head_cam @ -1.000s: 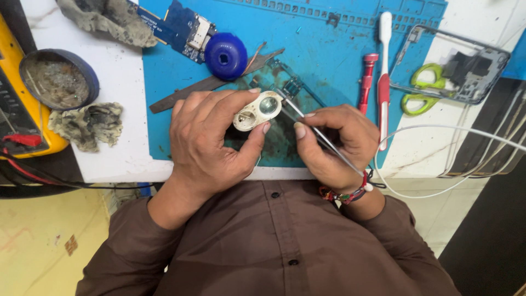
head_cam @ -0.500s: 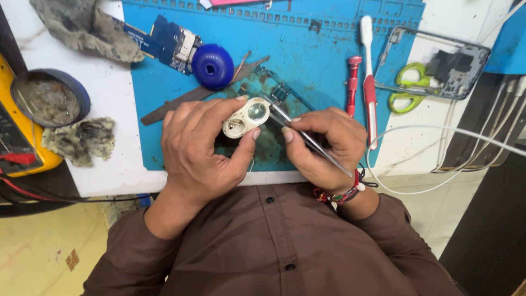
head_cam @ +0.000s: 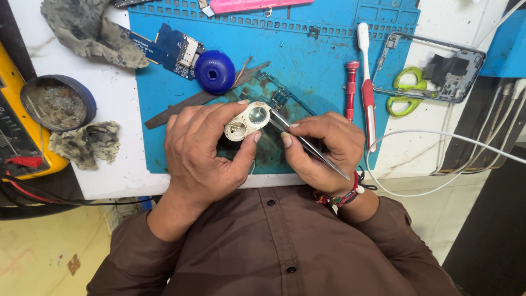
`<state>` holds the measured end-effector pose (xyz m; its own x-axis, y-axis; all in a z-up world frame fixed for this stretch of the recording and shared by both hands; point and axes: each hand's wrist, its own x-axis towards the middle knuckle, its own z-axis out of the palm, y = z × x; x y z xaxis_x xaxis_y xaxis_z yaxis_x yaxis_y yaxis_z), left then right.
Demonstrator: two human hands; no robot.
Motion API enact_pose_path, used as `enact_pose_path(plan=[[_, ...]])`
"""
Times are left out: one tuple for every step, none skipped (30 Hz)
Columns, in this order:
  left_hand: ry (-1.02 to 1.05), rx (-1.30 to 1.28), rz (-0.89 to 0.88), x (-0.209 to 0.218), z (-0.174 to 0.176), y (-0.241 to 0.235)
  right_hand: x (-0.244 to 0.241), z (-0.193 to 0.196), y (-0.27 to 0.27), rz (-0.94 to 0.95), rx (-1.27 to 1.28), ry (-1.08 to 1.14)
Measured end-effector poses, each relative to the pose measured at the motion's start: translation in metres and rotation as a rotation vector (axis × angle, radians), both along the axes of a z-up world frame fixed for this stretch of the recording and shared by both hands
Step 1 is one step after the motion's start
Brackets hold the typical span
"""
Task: The person uses a soldering iron and tweezers to work on a small circuit board, then switches to a hot air gun to reflow solder joints. Finally, the person cleans the board with a toothbrush.
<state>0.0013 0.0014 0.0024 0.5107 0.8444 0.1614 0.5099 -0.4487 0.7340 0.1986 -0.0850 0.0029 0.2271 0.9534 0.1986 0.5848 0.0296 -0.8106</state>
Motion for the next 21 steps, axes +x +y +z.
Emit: enact_pose_path(plan=[[-0.005,0.0,0.0,0.0,0.0,0.001,0.0,0.0,0.0,0.0,0.001,-0.003],[-0.01,0.001,0.0,0.001,0.0,0.001,0.0,0.0,0.001,0.0,0.004,-0.007],[-0.013,0.0,0.002,0.001,0.0,0.001,0.0,0.0,0.001,0.002,0.008,-0.011],[-0.018,-0.001,0.001,0.001,0.001,0.0,0.0,0.0,0.001,0.003,0.011,-0.014],[-0.022,-0.001,0.002,0.001,0.002,0.0,0.0,0.0,0.001,0.003,0.013,-0.013],[-0.026,-0.002,0.002,0.001,0.002,0.001,0.001,0.0,0.001,0.003,0.016,-0.012],[-0.019,0.0,0.002,0.001,0.002,0.001,0.001,0.0,0.001,0.004,0.014,-0.009],[-0.011,0.001,0.001,0.001,0.002,0.001,0.001,0.0,0.0,0.008,0.013,-0.01],[-0.005,0.006,0.0,0.001,0.002,0.001,0.001,-0.001,0.0,0.012,0.015,-0.012],[-0.007,0.008,0.001,0.001,0.002,0.001,0.001,-0.001,0.0,0.016,0.017,-0.014],[-0.009,0.012,0.001,0.001,0.003,0.001,0.001,-0.001,0.0,0.011,0.023,-0.009],[-0.011,0.016,0.001,0.002,0.003,0.001,0.001,-0.001,-0.001,0.006,0.029,-0.003],[-0.015,0.012,0.003,0.002,0.003,0.002,0.0,-0.001,-0.001,0.001,0.036,0.001],[-0.02,0.007,0.006,0.002,0.003,0.001,0.0,0.0,-0.001,-0.013,0.034,0.005],[-0.026,0.003,0.01,0.002,0.003,0.0,0.0,0.0,-0.002,-0.025,0.033,0.007],[-0.033,0.008,0.015,0.002,0.003,0.0,0.0,-0.001,-0.003,-0.038,0.032,0.01],[-0.037,0.009,0.015,0.001,0.002,-0.001,-0.001,-0.001,-0.005,-0.057,0.026,0.03],[-0.041,0.01,0.015,-0.001,0.002,-0.003,-0.002,-0.003,-0.007,-0.075,0.02,0.049],[-0.061,0.008,0.017,-0.002,0.001,-0.004,-0.003,-0.003,-0.009,-0.098,0.018,0.066],[-0.081,0.006,0.018,-0.003,0.0,-0.006,-0.003,-0.004,-0.011,-0.098,0.04,0.064],[-0.105,0.01,0.021,-0.003,-0.001,-0.007,-0.003,-0.005,-0.011,-0.096,0.07,0.057]])
